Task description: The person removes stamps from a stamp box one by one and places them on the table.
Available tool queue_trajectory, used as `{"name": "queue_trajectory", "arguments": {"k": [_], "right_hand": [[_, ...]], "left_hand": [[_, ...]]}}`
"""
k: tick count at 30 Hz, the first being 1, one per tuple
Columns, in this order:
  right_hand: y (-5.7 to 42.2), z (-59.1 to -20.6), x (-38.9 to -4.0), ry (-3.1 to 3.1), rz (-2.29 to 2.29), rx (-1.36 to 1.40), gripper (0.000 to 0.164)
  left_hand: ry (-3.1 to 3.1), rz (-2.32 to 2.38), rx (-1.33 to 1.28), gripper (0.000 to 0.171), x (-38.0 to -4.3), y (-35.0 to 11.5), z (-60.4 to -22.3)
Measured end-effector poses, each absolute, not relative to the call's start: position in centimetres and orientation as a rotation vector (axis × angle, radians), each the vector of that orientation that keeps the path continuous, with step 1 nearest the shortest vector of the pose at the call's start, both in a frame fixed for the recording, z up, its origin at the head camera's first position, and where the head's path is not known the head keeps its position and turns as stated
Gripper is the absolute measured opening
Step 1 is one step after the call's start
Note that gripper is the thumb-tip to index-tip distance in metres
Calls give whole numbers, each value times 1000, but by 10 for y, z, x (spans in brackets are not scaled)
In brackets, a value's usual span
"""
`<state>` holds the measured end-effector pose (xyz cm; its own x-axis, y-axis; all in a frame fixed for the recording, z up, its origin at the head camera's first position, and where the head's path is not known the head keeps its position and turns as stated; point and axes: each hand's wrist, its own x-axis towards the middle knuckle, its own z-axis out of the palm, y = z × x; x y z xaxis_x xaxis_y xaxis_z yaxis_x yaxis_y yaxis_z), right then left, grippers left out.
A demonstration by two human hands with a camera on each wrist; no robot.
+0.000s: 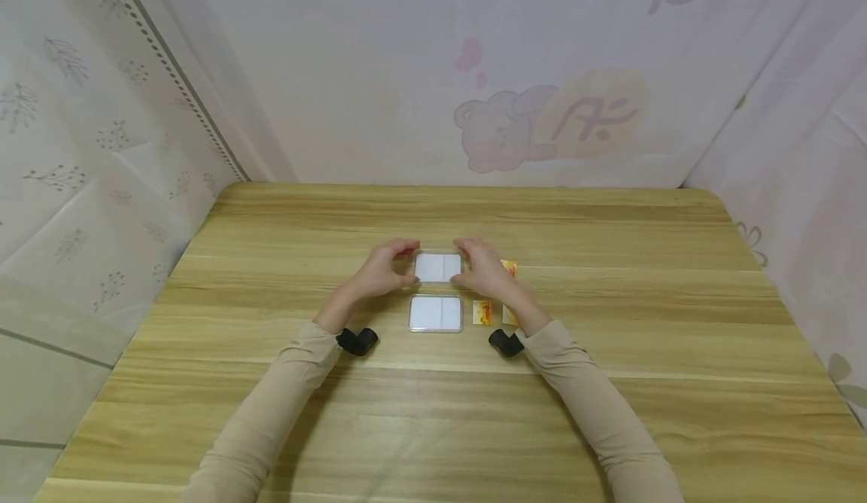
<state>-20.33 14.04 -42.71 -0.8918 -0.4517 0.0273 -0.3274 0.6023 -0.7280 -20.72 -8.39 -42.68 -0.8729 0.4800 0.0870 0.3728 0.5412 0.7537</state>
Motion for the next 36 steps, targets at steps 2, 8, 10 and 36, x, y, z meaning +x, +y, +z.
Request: {"name": "queue_trajectory", "arguments": {"k": [2, 8, 10, 36], "right_hand": [[140, -427, -203, 2668, -1153, -667, 69], [139, -428, -203, 2664, -1141, -665, 69], [139, -428, -203, 2663, -1146, -662, 68], [139, -426, -203, 2665, -1046, -598, 67]], "left_hand": [[2642, 1230, 731, 62, -207, -84, -427], [2638, 1204, 710, 62, -207, -84, -428], [2637, 1197, 702, 63, -207, -83, -428], [2671, 1020, 728, 60, -209, -78, -427]]}}
